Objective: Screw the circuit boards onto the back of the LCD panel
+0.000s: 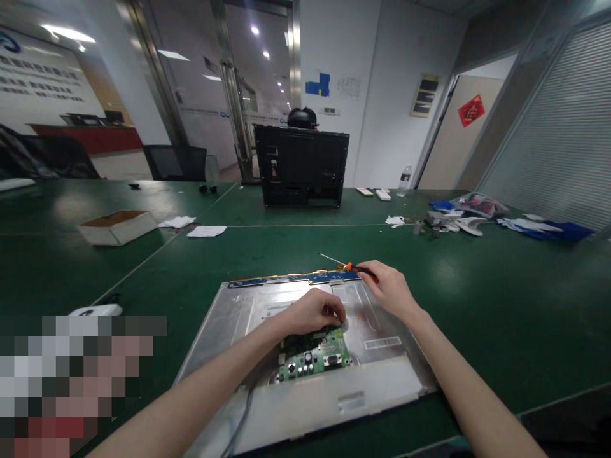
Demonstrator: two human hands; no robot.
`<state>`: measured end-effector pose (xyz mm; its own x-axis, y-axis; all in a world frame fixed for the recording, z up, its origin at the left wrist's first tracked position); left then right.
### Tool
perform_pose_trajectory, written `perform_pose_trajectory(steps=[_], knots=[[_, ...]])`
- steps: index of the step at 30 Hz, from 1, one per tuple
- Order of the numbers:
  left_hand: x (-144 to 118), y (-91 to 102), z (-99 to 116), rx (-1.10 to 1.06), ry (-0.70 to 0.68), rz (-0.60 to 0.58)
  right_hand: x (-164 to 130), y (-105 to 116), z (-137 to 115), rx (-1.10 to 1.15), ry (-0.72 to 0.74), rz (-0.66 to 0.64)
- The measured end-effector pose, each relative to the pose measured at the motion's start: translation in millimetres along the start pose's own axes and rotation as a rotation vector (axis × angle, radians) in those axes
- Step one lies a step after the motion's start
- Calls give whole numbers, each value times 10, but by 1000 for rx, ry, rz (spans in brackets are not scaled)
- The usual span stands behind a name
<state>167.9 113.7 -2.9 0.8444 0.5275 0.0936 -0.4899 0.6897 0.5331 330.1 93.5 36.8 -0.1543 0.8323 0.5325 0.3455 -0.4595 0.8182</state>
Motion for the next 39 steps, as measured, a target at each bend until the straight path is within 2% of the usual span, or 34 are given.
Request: perform_pose_trajectory(steps=[6,10,17,22,29,34,39], knots=[[11,56,7,31,-25,47,8,52,-1,54,-17,21],[11,58,2,30,-47,1,30,111,19,247,-75,76],[-2,63,-25,-41,-25,-41,25,153,213,703,-428,188],[5,58,-68,-45,26,-24,10,138,276,939,-521,257],[15,61,-98,-92,54,-18,39,97,221,1064,-527,320],[25,63,-124,-106,86,-19,220,206,10,931,-410,332],[26,53,-130,-128,106,-33,357,155,-197,834,-285,259]])
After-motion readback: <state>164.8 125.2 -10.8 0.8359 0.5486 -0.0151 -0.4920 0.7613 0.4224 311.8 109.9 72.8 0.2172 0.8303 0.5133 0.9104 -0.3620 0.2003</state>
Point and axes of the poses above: each hand's wrist, its own x-axis towards the middle knuckle, its own y-axis out of the back of the hand, z = x × y, the point moved 6 cm from there along x, towards the middle knuckle, and after that the axes turned 9 degrees about -x, right-handed, at the moved point
